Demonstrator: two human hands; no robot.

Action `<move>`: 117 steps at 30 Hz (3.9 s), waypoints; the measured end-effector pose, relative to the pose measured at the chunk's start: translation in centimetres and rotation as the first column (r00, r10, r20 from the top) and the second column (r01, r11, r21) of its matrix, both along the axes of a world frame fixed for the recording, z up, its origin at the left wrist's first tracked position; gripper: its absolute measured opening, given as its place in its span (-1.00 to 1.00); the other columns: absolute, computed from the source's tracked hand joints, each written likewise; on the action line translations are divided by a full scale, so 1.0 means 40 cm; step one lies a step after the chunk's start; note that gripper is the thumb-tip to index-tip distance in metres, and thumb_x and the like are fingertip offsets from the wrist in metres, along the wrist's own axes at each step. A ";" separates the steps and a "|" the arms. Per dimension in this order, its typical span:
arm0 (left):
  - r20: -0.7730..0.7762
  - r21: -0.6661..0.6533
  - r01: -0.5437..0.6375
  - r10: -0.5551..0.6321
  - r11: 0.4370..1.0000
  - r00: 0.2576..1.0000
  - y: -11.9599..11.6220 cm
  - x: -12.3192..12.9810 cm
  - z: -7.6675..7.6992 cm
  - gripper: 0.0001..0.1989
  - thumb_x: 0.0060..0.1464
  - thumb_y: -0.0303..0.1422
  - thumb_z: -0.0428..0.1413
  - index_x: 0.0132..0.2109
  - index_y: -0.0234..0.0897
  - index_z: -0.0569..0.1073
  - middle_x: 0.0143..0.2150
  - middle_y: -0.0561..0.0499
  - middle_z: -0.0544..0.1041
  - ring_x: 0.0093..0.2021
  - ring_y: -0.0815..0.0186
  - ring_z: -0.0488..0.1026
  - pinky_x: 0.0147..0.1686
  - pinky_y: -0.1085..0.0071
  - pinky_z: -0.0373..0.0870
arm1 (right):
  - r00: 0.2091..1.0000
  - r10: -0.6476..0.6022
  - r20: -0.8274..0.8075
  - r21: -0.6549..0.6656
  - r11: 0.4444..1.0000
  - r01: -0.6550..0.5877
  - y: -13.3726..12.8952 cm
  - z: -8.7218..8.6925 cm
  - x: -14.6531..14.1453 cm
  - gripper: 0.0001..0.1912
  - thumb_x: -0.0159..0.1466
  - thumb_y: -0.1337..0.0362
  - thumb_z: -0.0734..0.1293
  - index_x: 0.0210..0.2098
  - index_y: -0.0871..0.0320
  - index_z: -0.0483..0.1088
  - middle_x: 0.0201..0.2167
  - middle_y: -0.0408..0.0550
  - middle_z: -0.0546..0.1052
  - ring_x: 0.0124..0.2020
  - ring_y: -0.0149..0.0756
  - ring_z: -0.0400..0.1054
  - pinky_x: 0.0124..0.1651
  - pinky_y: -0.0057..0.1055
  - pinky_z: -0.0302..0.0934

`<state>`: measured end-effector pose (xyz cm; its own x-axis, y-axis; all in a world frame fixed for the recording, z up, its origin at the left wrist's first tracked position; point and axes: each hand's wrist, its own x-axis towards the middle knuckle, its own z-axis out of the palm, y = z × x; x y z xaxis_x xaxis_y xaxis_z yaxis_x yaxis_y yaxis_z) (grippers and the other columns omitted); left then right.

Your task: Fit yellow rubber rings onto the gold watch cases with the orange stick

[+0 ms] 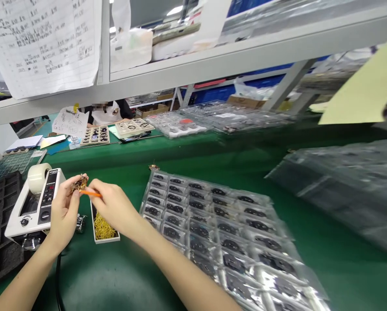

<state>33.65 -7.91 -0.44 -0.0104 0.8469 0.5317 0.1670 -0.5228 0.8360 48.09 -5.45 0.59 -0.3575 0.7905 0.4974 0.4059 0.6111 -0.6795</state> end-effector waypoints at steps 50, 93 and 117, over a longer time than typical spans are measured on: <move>0.339 -0.245 0.298 -0.206 0.923 0.918 -0.018 -0.010 0.066 -0.73 0.12 -0.44 0.08 0.00 -0.22 0.42 -0.05 -0.04 0.57 0.05 0.18 0.49 0.05 0.20 0.48 | 0.950 -0.057 -0.305 0.037 0.997 0.072 -0.023 0.088 0.001 -0.83 0.23 0.28 0.28 -0.49 0.14 0.39 -0.37 -0.11 0.40 -0.53 -0.45 0.12 -0.47 -0.45 0.07; 0.197 -0.214 0.102 -0.059 0.972 0.979 -0.005 0.003 0.042 -0.81 0.15 -0.30 0.14 -0.09 -0.22 0.42 -0.23 -0.02 0.58 -0.22 0.26 0.55 -0.21 0.37 0.48 | 0.967 -0.020 -0.252 0.177 0.982 0.066 -0.001 0.015 -0.024 -0.85 0.26 0.39 0.24 -0.44 0.12 0.26 -0.40 -0.10 0.37 -0.43 -0.37 0.30 -0.43 -0.45 0.23; 0.170 -0.283 0.117 -0.070 0.952 0.983 -0.054 0.004 0.078 -0.79 0.15 -0.29 0.12 -0.09 -0.25 0.44 -0.53 0.11 0.52 -0.53 0.36 0.51 -0.49 0.50 0.47 | 0.969 -0.181 -0.170 0.779 0.578 0.245 -0.012 0.011 -0.022 -0.87 0.26 0.48 0.28 -0.26 0.14 0.40 -0.38 0.00 0.60 -0.43 -0.33 0.43 -0.41 -0.41 0.31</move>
